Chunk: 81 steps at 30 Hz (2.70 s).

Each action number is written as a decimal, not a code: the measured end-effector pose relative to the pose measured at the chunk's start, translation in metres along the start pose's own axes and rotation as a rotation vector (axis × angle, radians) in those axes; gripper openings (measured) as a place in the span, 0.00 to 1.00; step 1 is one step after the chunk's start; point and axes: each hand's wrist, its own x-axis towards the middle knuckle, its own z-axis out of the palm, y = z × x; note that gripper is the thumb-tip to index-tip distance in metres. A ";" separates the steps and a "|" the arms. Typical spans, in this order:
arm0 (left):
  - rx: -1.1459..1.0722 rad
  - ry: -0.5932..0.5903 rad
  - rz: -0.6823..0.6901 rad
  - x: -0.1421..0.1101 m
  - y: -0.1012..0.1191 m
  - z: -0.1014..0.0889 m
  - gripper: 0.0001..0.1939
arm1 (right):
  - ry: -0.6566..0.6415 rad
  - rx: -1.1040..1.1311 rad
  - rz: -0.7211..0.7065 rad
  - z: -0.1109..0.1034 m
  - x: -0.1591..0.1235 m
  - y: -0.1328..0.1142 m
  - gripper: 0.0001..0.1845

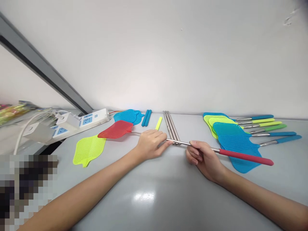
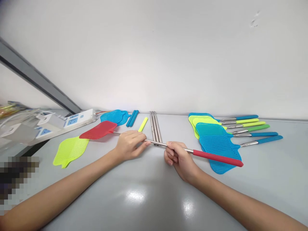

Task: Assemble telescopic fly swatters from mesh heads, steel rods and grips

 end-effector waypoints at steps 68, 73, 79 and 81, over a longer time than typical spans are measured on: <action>0.038 -0.079 -0.467 -0.018 0.037 -0.017 0.16 | 0.029 -0.092 -0.168 0.013 -0.017 0.013 0.18; 0.023 -0.101 -0.472 -0.020 0.031 -0.017 0.14 | 0.033 -0.090 -0.170 0.013 -0.017 0.013 0.17; -0.032 -0.093 -0.430 -0.019 0.028 -0.017 0.11 | 0.041 -0.078 -0.170 0.012 -0.016 0.013 0.18; -0.066 -0.093 -0.397 -0.018 0.028 -0.018 0.09 | 0.047 -0.073 -0.170 0.013 -0.017 0.012 0.18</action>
